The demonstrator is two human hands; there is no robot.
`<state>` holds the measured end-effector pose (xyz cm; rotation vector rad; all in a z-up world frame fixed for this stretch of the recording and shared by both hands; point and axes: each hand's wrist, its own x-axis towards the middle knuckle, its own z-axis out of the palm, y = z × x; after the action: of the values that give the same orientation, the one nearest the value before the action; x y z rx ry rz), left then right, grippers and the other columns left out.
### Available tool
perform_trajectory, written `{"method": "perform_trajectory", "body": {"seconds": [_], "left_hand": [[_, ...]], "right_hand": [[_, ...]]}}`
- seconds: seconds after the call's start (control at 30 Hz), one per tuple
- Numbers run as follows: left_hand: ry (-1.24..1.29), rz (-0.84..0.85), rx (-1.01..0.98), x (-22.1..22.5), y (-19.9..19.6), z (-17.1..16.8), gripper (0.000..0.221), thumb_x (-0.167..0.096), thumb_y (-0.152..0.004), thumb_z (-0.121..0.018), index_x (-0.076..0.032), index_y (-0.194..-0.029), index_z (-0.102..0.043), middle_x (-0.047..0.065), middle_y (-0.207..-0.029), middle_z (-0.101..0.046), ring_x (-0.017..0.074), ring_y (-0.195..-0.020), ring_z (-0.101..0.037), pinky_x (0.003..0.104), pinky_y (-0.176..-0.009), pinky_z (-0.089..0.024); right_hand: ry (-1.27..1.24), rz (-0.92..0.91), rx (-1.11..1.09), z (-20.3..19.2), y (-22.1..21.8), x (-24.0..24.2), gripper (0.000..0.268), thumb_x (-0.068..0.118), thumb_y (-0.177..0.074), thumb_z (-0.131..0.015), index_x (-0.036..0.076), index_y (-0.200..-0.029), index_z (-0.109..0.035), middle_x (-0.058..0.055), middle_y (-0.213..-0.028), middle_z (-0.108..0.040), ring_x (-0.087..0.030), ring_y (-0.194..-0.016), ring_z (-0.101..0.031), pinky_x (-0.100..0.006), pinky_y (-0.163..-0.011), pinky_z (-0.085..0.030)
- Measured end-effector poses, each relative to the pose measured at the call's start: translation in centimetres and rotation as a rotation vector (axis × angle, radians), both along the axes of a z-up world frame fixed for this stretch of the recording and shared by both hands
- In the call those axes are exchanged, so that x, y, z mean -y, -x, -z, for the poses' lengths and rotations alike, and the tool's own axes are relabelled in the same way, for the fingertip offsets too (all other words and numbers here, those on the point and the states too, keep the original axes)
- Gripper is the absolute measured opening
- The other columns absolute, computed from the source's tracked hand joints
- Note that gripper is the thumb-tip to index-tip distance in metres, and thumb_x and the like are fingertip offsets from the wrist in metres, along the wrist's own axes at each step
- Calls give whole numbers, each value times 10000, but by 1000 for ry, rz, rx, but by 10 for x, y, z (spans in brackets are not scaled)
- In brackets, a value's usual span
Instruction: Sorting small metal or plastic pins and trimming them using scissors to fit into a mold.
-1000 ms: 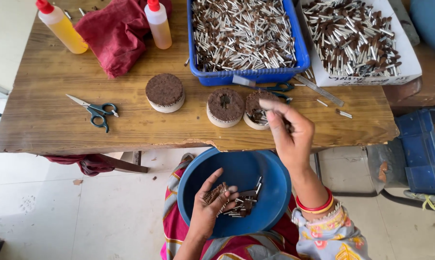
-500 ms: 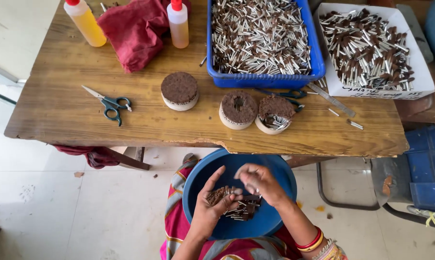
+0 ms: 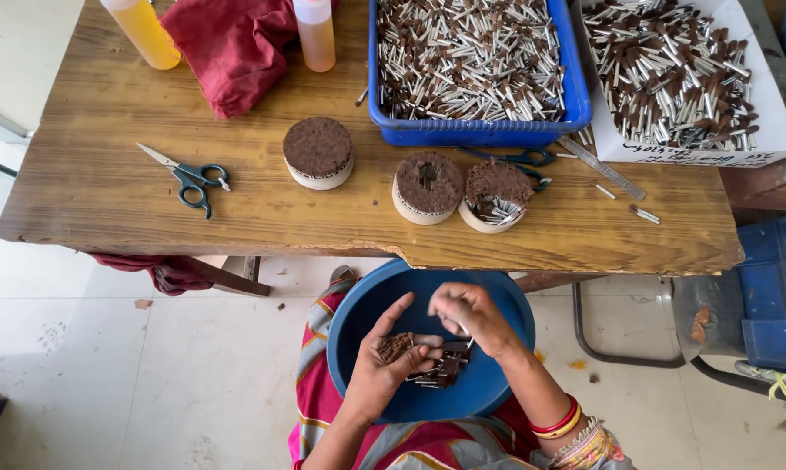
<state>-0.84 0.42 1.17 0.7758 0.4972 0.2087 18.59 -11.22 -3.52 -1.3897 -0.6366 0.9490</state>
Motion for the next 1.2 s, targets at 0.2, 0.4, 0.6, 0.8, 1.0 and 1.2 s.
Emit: {"method": "perform_trajectory", "body": {"seconds": [0.2, 0.4, 0.6, 0.8, 1.0, 1.2], "left_hand": [[-16, -11, 39, 3, -4, 10, 687, 40, -930, -662, -50, -1566, -419, 142, -1150, -727, 212, -994, -744, 318, -856, -633], [223, -73, -103, 5, -3, 23, 599, -22, -918, -666, -41, -1481, -462, 162, -1071, -750, 222, -923, -760, 329, -736, -641], [21, -29, -31, 3, -5, 12, 717, 21, -899, -690, -129, -1537, -398, 155, -1044, -753, 205, -907, -751, 295, -757, -641], [-12, -117, -99, 3, -5, 7, 668, 20, -898, -674, -113, -1509, -441, 113, -1029, -747, 177, -885, -762, 297, -762, -653], [-51, -112, -87, 5, -3, 13, 612, 26, -905, -677, -91, -1479, -500, 140, -1011, -767, 170, -865, -745, 292, -747, -635], [21, -119, -59, 5, -4, 4, 579, 36, -884, -655, -77, -1438, -531, 100, -1054, -767, 156, -948, -768, 278, -807, -651]], "right_hand": [[-118, -223, 127, -8, 3, -6, 222, 221, -1004, -719, 3, -991, -755, 9, -844, -712, -51, -744, -624, -217, -638, -504], [215, -225, 77, 0, 5, 1, 309, 277, -984, -655, 17, -1071, -798, 42, -766, -703, -19, -598, -489, -197, -509, -382], [86, -234, 49, -22, 10, 0, 207, 146, -941, -739, -27, -1044, -787, -46, -860, -792, -51, -744, -695, -199, -668, -557], [140, -178, 89, -42, 26, -7, 167, 95, -893, -760, -3, -1028, -775, -59, -828, -797, -64, -732, -702, -206, -653, -553], [6, 76, 188, -38, 17, -8, 134, 108, -937, -732, -16, -966, -773, -41, -817, -770, -60, -746, -687, -206, -669, -555], [-19, 12, 77, 35, -3, 19, 319, 105, -1108, -691, -62, -836, -699, -84, -694, -638, -106, -653, -554, -255, -574, -428]]}}
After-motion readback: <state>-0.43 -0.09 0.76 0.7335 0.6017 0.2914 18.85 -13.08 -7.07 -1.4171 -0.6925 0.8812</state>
